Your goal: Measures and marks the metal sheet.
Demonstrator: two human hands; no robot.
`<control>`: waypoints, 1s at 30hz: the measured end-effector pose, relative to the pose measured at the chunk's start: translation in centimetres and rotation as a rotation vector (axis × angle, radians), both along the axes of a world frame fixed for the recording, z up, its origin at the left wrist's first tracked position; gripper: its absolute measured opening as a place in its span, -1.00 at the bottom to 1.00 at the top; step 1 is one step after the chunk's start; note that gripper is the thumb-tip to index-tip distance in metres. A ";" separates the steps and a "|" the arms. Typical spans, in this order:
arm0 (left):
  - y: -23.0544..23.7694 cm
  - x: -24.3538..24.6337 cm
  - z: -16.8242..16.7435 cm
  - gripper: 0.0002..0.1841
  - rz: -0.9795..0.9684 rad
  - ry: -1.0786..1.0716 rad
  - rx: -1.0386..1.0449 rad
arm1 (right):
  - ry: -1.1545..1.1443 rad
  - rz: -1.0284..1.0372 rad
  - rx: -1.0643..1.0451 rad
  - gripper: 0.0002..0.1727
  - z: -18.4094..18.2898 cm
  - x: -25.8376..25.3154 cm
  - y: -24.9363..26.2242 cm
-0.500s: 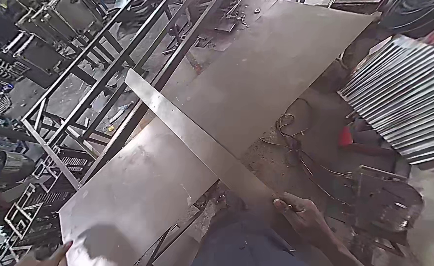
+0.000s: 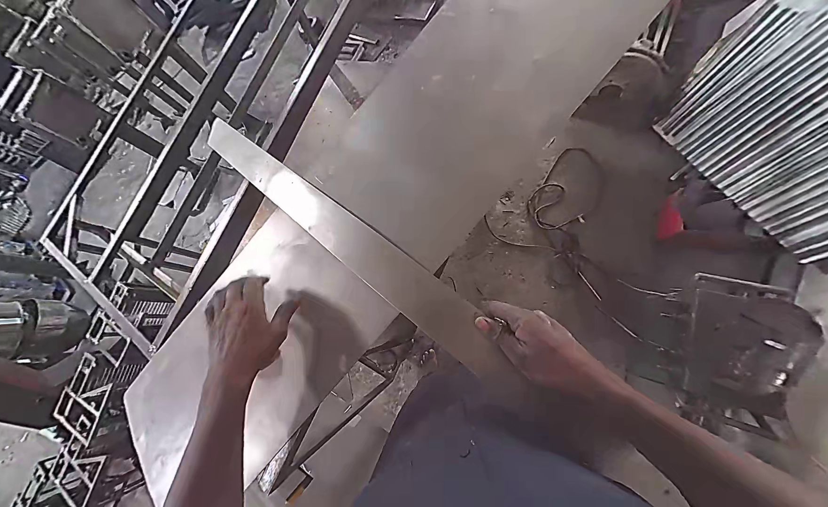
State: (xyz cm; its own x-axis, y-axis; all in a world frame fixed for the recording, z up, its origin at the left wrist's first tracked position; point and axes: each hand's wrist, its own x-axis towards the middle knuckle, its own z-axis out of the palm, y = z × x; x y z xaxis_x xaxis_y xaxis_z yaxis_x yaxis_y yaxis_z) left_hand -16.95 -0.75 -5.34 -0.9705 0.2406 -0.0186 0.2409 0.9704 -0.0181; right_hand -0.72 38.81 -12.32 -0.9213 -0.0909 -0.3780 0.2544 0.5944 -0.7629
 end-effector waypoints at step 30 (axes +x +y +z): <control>10.4 -11.8 -5.9 0.07 0.219 -0.041 0.151 | -0.003 0.019 -0.257 -0.63 -0.4 -7.9 -3.4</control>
